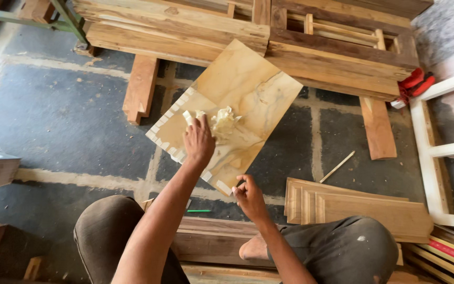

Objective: The person applies a white paste-like substance from a pile on a wooden board onto small white wooden pieces using their fingers. They repeatedly scoop the substance and spread it onto the edges of the pieces.

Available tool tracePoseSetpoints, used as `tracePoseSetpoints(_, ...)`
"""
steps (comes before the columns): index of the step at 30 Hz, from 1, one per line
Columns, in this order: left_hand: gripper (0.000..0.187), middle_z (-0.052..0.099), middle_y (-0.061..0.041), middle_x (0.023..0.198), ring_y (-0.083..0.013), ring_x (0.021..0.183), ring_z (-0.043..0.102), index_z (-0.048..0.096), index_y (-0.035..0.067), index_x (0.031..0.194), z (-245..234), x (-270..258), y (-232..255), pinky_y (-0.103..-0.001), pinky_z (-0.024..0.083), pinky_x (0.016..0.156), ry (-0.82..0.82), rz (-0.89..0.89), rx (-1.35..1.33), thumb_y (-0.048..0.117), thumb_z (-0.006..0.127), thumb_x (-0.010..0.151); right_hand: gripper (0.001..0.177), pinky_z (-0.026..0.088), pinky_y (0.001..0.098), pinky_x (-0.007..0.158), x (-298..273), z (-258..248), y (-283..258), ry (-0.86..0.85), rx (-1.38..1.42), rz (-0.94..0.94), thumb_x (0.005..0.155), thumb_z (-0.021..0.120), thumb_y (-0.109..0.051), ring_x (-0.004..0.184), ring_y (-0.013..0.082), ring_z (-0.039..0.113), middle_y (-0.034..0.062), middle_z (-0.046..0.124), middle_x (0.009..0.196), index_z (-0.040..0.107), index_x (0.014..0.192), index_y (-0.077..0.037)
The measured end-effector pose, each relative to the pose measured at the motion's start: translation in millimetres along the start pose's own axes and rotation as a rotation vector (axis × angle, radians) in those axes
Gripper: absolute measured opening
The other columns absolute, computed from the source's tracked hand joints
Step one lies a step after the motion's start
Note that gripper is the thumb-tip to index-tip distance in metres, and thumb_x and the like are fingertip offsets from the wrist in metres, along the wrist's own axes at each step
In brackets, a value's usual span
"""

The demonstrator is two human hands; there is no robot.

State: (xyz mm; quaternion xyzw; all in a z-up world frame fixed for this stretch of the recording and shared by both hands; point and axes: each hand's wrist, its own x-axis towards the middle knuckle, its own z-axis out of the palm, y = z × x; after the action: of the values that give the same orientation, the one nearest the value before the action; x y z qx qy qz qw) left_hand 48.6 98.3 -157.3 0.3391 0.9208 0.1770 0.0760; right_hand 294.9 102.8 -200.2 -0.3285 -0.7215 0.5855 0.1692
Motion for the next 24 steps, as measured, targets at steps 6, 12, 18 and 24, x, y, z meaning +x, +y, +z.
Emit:
tracePoseSetpoints(6, 0.077, 0.056, -0.016, 0.126, -0.0352, 0.119, 0.056, 0.052, 0.006, 0.128, -9, 9, 0, -0.049, 0.042, 0.099, -0.03, -0.193, -0.093, 0.037, 0.092, 0.07, 0.03, 0.054, 0.0353, 0.063, -7, -12, -27, -0.076, -0.349, -0.026, 0.089, 0.076, -0.018, 0.066, 0.0201, 0.067, 0.0075, 0.068, 0.074, 0.063, 0.114, -0.007)
tracePoseSetpoints(12, 0.068, 0.057, -0.016, 0.124, -0.0346, 0.115, 0.058, 0.053, 0.005, 0.128, -7, -4, -8, -0.049, 0.043, 0.096, -0.062, -0.022, 0.03, 0.038, 0.086, 0.079, 0.066, 0.055, 0.0461, 0.077, 1, -3, -64, -0.155, -0.712, -0.415, 0.067, 0.089, -0.022, 0.103, 0.0336, 0.063, 0.0125, 0.065, 0.114, 0.059, 0.124, -0.01)
tracePoseSetpoints(18, 0.06, 0.06, -0.014, 0.115, -0.0271, 0.101, 0.06, 0.055, 0.002, 0.125, -9, -19, -10, -0.041, 0.047, 0.084, 0.096, 0.273, 0.362, 0.032, 0.08, 0.08, 0.072, 0.057, 0.0433, 0.082, 16, 13, -62, -0.278, -1.027, -0.322, 0.072, 0.09, -0.021, 0.101, 0.0327, 0.061, 0.0123, 0.056, 0.11, 0.053, 0.133, -0.019)
tracePoseSetpoints(24, 0.026, 0.063, -0.013, 0.103, -0.0273, 0.101, 0.059, 0.067, 0.002, 0.103, 10, -29, -11, -0.04, 0.048, 0.087, 0.076, 0.506, 0.39, 0.019, 0.072, 0.085, 0.069, 0.057, 0.0427, 0.083, 13, 13, -47, -0.232, -0.997, -0.413, 0.071, 0.089, -0.018, 0.098, 0.0316, 0.061, 0.0113, 0.058, 0.106, 0.051, 0.128, -0.016)
